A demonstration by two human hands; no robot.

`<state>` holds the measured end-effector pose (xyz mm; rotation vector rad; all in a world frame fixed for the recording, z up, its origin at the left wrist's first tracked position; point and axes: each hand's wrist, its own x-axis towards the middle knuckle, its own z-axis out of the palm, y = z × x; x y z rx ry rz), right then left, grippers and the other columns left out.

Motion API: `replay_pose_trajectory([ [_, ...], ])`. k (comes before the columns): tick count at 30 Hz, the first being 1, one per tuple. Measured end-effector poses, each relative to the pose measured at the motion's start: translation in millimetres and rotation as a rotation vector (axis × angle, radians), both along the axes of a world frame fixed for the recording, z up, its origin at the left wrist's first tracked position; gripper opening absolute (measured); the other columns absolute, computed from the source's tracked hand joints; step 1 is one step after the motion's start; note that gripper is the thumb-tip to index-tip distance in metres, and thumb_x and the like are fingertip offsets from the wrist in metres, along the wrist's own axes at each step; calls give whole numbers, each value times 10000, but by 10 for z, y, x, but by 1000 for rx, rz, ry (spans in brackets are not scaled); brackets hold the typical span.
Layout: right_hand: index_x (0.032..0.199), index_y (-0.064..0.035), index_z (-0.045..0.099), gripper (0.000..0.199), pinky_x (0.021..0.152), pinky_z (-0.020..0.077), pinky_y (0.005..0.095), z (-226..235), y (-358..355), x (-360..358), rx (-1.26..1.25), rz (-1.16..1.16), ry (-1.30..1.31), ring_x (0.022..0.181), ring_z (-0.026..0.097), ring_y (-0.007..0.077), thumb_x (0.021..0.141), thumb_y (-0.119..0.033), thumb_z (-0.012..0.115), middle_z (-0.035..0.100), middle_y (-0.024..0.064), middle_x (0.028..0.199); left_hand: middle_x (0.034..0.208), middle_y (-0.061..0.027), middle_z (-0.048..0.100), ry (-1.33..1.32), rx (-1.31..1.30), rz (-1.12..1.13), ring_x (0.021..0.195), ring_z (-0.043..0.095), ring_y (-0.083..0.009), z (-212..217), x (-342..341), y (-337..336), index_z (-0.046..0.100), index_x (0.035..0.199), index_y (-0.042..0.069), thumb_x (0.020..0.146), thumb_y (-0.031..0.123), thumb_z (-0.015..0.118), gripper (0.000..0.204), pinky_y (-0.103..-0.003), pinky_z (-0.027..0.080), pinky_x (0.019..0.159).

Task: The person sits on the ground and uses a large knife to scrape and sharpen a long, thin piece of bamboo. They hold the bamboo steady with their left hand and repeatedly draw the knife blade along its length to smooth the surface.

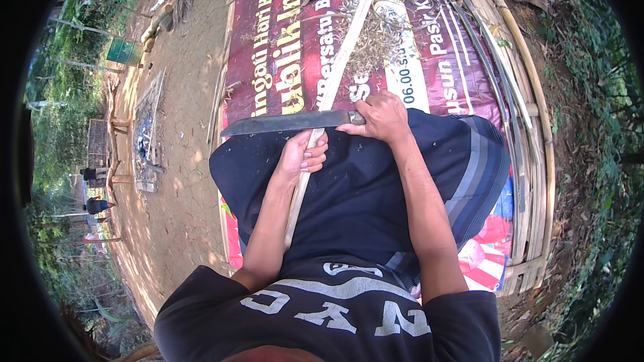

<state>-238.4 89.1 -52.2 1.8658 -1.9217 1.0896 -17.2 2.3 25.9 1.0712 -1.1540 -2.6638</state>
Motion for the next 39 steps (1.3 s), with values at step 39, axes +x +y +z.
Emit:
replay_pose_trajectory([
  [39, 647, -90, 562, 641, 575, 439, 398, 53, 156, -317, 24, -116, 25, 510, 547, 272, 697, -704, 739, 507, 66, 537, 549, 76, 288, 191, 360, 45, 373, 241, -18, 39, 541, 16, 433, 823, 101, 1113, 426, 273, 463, -182, 225, 333],
])
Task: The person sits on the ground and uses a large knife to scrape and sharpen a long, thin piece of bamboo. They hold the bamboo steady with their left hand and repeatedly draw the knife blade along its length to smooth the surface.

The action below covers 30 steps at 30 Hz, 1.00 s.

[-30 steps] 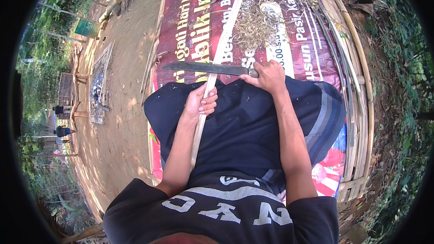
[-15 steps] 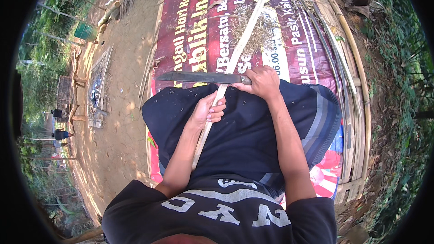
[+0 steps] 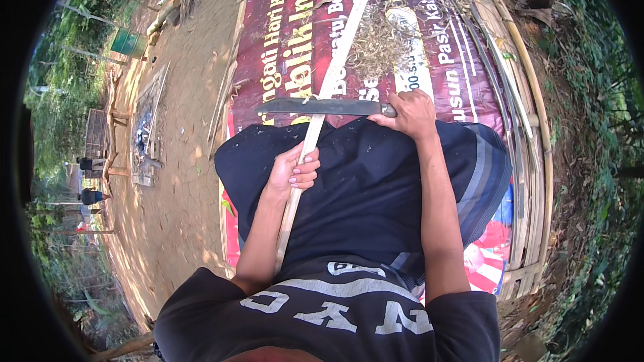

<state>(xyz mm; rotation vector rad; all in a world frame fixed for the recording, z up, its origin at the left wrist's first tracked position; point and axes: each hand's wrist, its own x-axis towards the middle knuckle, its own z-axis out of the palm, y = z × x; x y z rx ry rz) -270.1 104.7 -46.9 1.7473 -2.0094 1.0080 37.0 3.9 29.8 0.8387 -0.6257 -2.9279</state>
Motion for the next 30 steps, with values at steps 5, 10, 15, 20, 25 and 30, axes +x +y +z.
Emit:
replay_pose_trajectory([
  [5, 642, -86, 591, 611, 559, 451, 407, 25, 16, 22, 67, -16, 10, 510, 565, 286, 728, -670, 747, 528, 84, 522, 542, 82, 283, -31, -59, -2, 366, 232, -24, -6, 187, -46, 434, 811, 116, 1105, 450, 285, 469, -191, 216, 324],
  [10, 651, -99, 658, 609, 497, 467, 398, 73, -52, 546, 92, -27, -43, 487, 598, 278, 772, -693, 716, 570, 83, 504, 537, 76, 293, 2, 68, 47, 356, 245, -32, -110, 43, -55, 441, 809, 109, 1106, 440, 285, 471, -198, 223, 311],
  [15, 635, -104, 645, 624, 553, 474, 325, 375, -134, 645, 72, 156, 106, 485, 609, 218, 772, -710, 699, 574, 42, 519, 535, 81, 282, -50, 17, -71, 355, 218, -27, -171, -206, 193, 439, 806, 112, 1104, 454, 290, 477, -193, 205, 311],
  [20, 642, -111, 664, 632, 551, 488, 351, 201, -61, 461, 156, 11, -53, 487, 606, 256, 746, -732, 708, 554, 53, 483, 552, 88, 265, -139, -83, -77, 368, 199, -20, -106, -69, 229, 427, 805, 119, 1099, 487, 293, 490, -191, 190, 324],
  [25, 674, -117, 678, 604, 548, 475, 373, 109, -105, 258, 9, 58, -12, 498, 596, 252, 708, -716, 744, 547, 62, 512, 562, 90, 252, -219, -212, -96, 378, 197, -16, 204, -102, 313, 419, 805, 125, 1094, 509, 301, 495, -194, 183, 336],
  [30, 670, -102, 650, 641, 555, 489, 390, 19, -88, 84, 79, -74, -27, 500, 614, 271, 773, -733, 683, 573, 70, 509, 555, 93, 254, -241, -127, -65, 376, 211, -14, 350, 123, 279, 419, 802, 131, 1092, 522, 296, 502, -192, 189, 339],
])
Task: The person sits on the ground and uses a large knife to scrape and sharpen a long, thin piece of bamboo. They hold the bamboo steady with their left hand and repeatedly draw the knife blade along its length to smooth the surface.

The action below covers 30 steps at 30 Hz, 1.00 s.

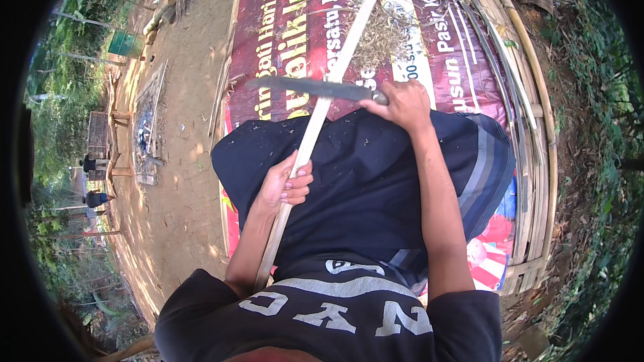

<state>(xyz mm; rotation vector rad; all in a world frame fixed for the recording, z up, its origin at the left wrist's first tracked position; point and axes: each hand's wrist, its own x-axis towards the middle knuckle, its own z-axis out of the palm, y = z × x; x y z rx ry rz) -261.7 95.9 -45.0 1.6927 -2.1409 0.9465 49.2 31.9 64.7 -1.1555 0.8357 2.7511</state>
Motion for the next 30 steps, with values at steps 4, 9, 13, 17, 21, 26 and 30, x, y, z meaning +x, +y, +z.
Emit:
replay_pose_trajectory([
  [4, 887, -32, 746, 734, 697, 532, 536, -56, 232, -982, 285, -656, -323, 743, 701, 436, 925, -721, 496, 693, 235, 730, 543, 83, 274, 85, 88, 139, 356, 229, -21, 192, 789, 0, 427, 819, 124, 1104, 480, 259, 485, -191, 220, 322],
  [9, 802, 62, 693, 722, 642, 464, 512, -3, 26, -746, -182, -509, -553, 599, 624, 400, 975, -614, 507, 663, 224, 670, 550, 75, 297, 128, 99, 291, 357, 245, -26, 175, 830, -111, 434, 832, 120, 1106, 474, 251, 483, -189, 251, 321],
  [13, 714, 49, 621, 595, 500, 315, 392, 45, -33, -195, -155, -229, -859, 486, 376, 184, 970, -489, 618, 432, 90, 497, 561, 61, 315, 114, 48, 261, 364, 279, -31, 49, 521, -234, 452, 886, 96, 1110, 441, 281, 446, -193, 262, 324],
  [17, 716, 5, 671, 541, 497, 386, 404, 226, 50, 302, -26, 10, -756, 447, 491, 266, 930, -492, 660, 497, 109, 495, 616, 59, 339, 85, -76, 213, 409, 289, -25, -47, 240, -292, 520, 993, 57, 1098, 495, 320, 492, -190, 269, 357],
  [21, 705, -19, 658, 509, 493, 425, 414, 365, 84, 562, 21, 187, -535, 476, 563, 316, 870, -498, 705, 526, 121, 516, 642, 44, 375, 69, -203, 174, 436, 297, -21, -69, -91, -240, 530, 1008, 48, 1100, 484, 321, 492, -187, 261, 351],
  [26, 640, -78, 634, 521, 476, 425, 422, 392, 68, 735, -41, 313, -361, 463, 555, 308, 789, -562, 756, 497, 96, 489, 632, -33, 538, -74, -467, 120, 478, 566, -130, 67, -323, -125, 571, 917, 42, 1083, 424, 393, 454, -227, 403, 355],
  [30, 630, -85, 620, 538, 481, 421, 427, 401, 70, 791, -79, 334, -362, 468, 549, 306, 775, -585, 756, 491, 87, 488, 573, -36, 514, -128, -657, 73, 429, 544, -130, 176, -422, -29, 564, 895, 39, 1092, 430, 370, 479, -229, 404, 347],
])
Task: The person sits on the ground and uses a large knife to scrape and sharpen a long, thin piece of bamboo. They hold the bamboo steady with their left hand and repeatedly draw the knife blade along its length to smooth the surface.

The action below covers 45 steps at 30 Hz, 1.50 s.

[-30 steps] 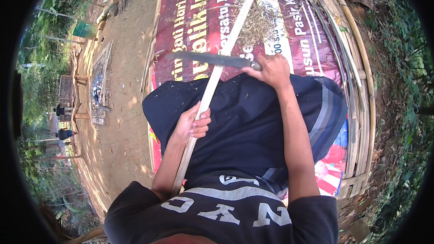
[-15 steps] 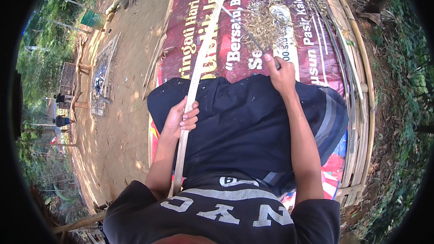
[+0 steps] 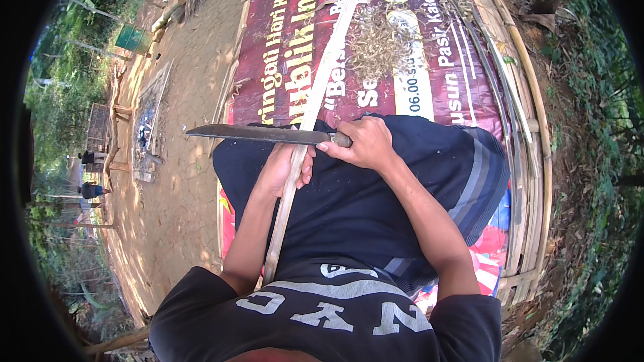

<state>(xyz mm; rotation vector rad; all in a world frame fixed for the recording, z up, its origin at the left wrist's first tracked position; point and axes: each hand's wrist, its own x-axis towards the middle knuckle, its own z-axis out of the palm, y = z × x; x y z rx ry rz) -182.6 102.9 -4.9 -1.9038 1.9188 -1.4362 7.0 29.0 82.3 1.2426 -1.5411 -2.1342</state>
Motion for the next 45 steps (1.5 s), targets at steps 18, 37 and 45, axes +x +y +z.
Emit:
replay_pose_trajectory([
  [18, 603, -50, 618, 617, 445, 458, 437, -186, -180, -706, 71, -322, 80, 428, 575, 338, 862, -606, 684, 525, 138, 457, 532, 30, 362, -54, -12, -17, 350, 340, -54, -70, -52, 64, 506, 834, 49, 1106, 492, 258, 576, -225, 292, 321],
  [37, 647, -99, 624, 553, 504, 409, 370, -23, 96, -225, -30, 60, 222, 449, 486, 256, 692, -621, 801, 517, 39, 522, 539, 4, 446, -156, -61, -4, 377, 408, -71, -82, -121, 185, 548, 872, 40, 1101, 471, 320, 539, -231, 311, 344],
  [45, 669, -91, 613, 570, 535, 433, 376, -173, 43, -162, -83, 56, 162, 477, 523, 266, 728, -635, 774, 544, 47, 549, 533, 24, 382, -2, 29, -33, 368, 357, -57, -98, -40, 148, 534, 865, 48, 1102, 513, 274, 583, -217, 302, 345],
])
